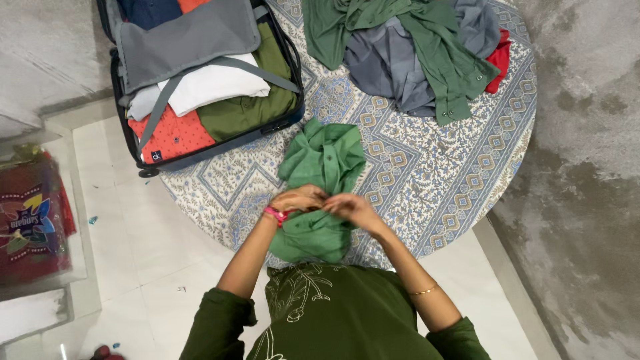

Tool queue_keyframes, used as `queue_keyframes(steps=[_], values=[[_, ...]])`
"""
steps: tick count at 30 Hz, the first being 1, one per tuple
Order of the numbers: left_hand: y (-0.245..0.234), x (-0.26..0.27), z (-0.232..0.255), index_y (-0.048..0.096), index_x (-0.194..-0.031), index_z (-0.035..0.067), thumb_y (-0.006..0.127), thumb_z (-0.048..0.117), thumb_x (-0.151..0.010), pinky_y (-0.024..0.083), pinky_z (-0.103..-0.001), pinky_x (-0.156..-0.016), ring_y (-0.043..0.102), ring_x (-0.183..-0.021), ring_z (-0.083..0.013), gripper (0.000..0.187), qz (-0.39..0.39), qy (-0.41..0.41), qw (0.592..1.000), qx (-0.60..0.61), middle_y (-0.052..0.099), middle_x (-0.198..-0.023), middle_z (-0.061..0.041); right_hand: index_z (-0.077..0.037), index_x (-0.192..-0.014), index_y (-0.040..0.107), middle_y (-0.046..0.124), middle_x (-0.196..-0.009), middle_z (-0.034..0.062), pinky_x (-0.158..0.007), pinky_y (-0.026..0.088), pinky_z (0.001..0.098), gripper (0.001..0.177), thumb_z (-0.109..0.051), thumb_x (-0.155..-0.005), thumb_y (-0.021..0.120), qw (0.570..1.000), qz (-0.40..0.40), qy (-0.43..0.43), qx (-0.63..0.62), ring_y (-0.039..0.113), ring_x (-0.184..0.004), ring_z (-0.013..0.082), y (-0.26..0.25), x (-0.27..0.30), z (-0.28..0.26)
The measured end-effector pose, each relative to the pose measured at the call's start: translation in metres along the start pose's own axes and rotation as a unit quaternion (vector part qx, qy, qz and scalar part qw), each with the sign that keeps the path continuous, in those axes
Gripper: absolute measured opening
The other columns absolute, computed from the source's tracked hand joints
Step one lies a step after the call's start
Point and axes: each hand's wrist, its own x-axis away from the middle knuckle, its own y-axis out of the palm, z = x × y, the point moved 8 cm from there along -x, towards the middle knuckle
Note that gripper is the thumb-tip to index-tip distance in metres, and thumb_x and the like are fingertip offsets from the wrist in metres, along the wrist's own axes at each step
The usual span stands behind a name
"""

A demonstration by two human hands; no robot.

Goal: The person folds an orange shirt, a dark blue shirt, and a green shirt by hand, placing each one into an open suitcase on a bed.

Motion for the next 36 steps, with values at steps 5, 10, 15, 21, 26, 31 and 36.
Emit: queue_keyframes(steps=[5,10,15,21,26,31,36], values=[[-0.013,-0.035,-0.003,0.071,-0.11,0.004,0.059,0.021,-0.1,0.048,-0.032,-0.098,0.063,-0.105,-0.0148,0.023,0.052,0.183,0.981,-0.043,0.072,-0.106,-0.001,-0.005,-0.133,0.059,0.069,-0.119,0.0172,-0.094,0.057,0.0401,0.05,-0.016,-0.089,0.078,0.956,0.279,0.073,0.046,0.067,-0.11,0.0284,-0.092,0.016,0.094],[-0.024,-0.002,0.035,0.068,-0.119,0.005,0.047,0.008,-0.096,0.044,-0.029,-0.103,0.057,-0.11,-0.013,0.031,0.073,0.231,0.963,0.116,0.067,-0.118,0.001,-0.027,-0.159,0.029,0.039,-0.155,0.0085,-0.113,0.03,0.0526,0.076,-0.037,-0.094,0.066,0.965,0.11,0.209,-0.116,0.04,-0.136,0.0207,-0.043,0.027,0.086],[-0.028,0.035,0.071,0.064,-0.135,0.013,0.042,0.021,-0.103,0.045,-0.038,-0.104,0.06,-0.111,-0.0189,0.04,0.075,0.174,0.97,0.149,0.061,-0.124,-0.004,-0.017,-0.15,0.05,0.056,-0.147,0.0149,-0.114,0.034,0.0518,0.064,-0.016,-0.088,0.068,0.981,0.09,0.124,-0.12,0.056,-0.127,0.0284,-0.033,-0.01,0.049],[-0.035,0.059,0.083,0.06,-0.138,0.01,0.039,0.06,-0.101,0.043,-0.047,-0.111,0.06,-0.124,-0.0219,0.066,0.122,0.105,0.986,0.049,0.062,-0.135,-0.012,-0.008,-0.136,0.072,0.072,-0.12,0.0148,-0.09,0.057,0.0383,0.053,0.003,-0.088,0.053,0.954,0.143,-0.014,-0.262,0.069,-0.097,0.0217,-0.073,-0.036,-0.009],[-0.023,0.062,0.086,0.046,-0.151,0.02,0.031,0.078,-0.091,0.037,-0.059,-0.107,0.05,-0.131,-0.0283,0.085,0.072,-0.024,0.994,0.079,0.051,-0.147,-0.014,-0.007,-0.126,0.071,0.073,-0.118,0.0131,-0.086,0.062,0.0383,0.044,0.009,-0.088,0.057,0.988,0.08,-0.083,-0.105,0.074,-0.094,0.0221,-0.053,-0.017,-0.111],[-0.025,-0.013,0.037,0.057,-0.132,0.002,0.052,0.055,-0.103,0.046,-0.053,-0.099,0.056,-0.118,-0.0395,0.061,0.023,0.058,0.986,-0.157,0.058,-0.13,-0.024,-0.015,-0.146,0.05,0.06,-0.14,0.0107,-0.095,0.055,0.033,0.067,0.0,-0.084,0.068,0.949,-0.245,-0.071,0.183,0.066,-0.112,0.0199,0.081,0.013,-0.133],[-0.072,-0.032,0.031,0.056,-0.138,0.006,0.06,0.029,-0.111,0.05,-0.038,-0.102,0.062,-0.121,-0.0246,0.036,0.234,0.237,0.942,-0.048,0.066,-0.133,-0.009,-0.013,-0.148,0.058,0.07,-0.139,0.0118,-0.106,0.058,0.0404,0.057,-0.014,-0.094,0.077,0.988,-0.087,-0.097,0.078,0.071,-0.114,0.0255,0.068,0.01,-0.086]])
